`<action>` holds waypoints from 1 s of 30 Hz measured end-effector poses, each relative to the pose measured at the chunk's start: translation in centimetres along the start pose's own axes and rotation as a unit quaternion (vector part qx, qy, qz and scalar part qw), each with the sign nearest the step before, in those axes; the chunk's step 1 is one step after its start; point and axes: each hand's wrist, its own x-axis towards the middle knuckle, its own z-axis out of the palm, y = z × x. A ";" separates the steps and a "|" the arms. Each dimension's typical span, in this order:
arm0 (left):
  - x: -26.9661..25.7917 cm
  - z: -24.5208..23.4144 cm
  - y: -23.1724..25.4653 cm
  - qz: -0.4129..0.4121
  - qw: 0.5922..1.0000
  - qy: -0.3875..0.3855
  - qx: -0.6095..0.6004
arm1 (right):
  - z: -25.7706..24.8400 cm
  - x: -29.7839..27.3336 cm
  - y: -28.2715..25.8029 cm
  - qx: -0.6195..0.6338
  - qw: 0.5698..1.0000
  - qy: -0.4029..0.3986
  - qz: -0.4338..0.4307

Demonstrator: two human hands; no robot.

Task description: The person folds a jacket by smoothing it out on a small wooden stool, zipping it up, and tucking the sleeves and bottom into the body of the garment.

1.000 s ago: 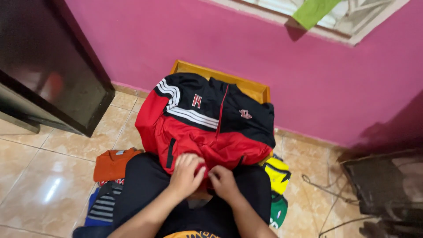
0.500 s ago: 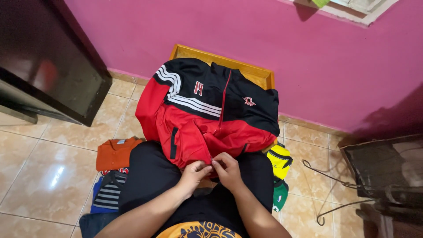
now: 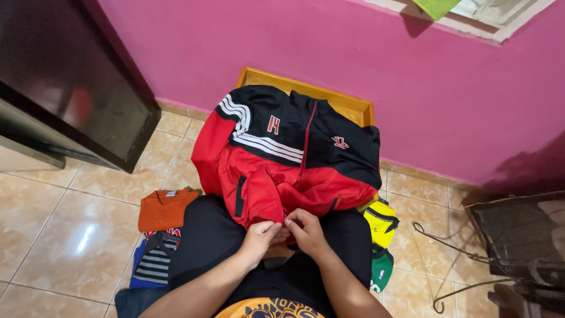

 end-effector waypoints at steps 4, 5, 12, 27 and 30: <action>0.0 -0.2 -0.3 -0.003 1.000 -0.004 0.025 | -0.4 -0.6 0.1 -0.008 1.000 -0.015 -0.022; 0.1 -0.2 -0.4 -0.005 0.999 -0.006 0.033 | -0.5 -0.7 -0.2 -0.017 0.999 -0.017 -0.040; 0.5 0.4 0.4 -0.017 0.998 0.032 0.057 | -0.5 -0.4 -2.3 -0.045 0.996 -0.018 -0.071; 2.1 -0.6 -1.0 0.033 0.994 0.101 -0.013 | 0.5 -0.9 0.3 -0.049 0.995 -0.054 -0.075; 2.5 -1.6 -0.9 0.011 0.996 0.083 0.029 | 1.7 -1.9 1.1 -0.054 0.992 -0.093 -0.073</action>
